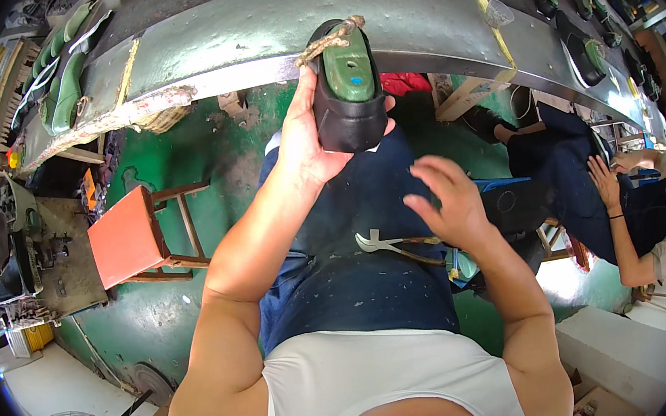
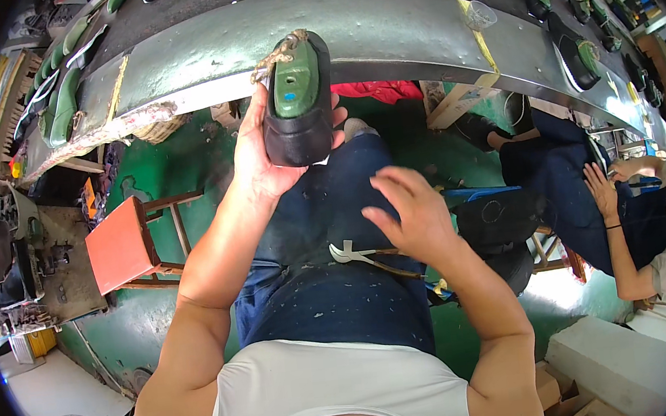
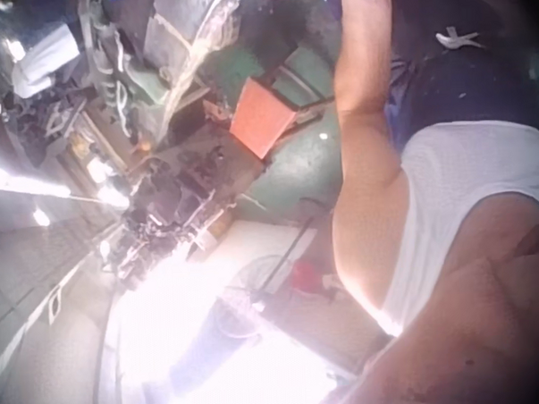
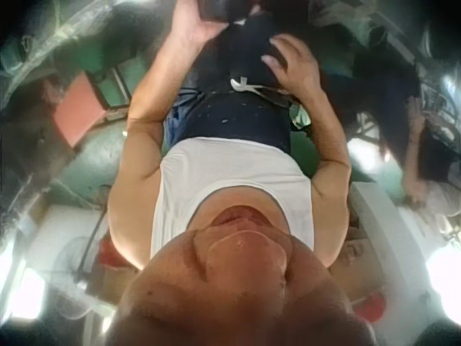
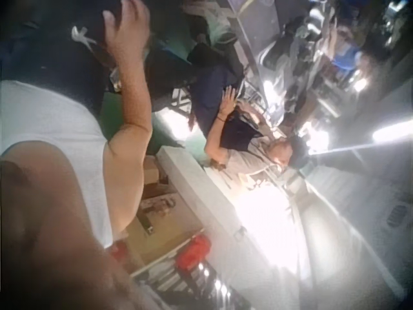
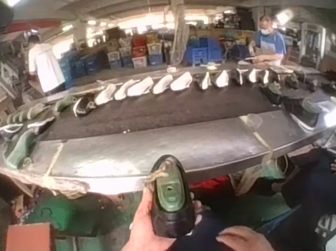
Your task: Use pliers and hands to last or assemble parts of athletic shoes on a factory production line.
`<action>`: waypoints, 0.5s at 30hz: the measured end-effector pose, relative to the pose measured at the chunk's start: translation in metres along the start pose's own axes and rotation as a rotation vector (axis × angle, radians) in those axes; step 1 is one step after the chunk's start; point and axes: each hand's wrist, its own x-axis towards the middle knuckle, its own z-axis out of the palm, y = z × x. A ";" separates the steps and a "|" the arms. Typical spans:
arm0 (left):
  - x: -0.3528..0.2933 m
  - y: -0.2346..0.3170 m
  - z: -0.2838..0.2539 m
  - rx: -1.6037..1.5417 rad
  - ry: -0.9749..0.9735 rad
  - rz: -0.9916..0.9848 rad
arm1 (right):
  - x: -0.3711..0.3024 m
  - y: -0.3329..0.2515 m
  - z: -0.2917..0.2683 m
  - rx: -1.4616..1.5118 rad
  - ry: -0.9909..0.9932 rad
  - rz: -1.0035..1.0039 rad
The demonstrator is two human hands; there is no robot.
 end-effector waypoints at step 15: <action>0.005 -0.022 0.022 0.025 0.110 0.146 | 0.135 -0.005 0.012 0.257 0.330 -0.407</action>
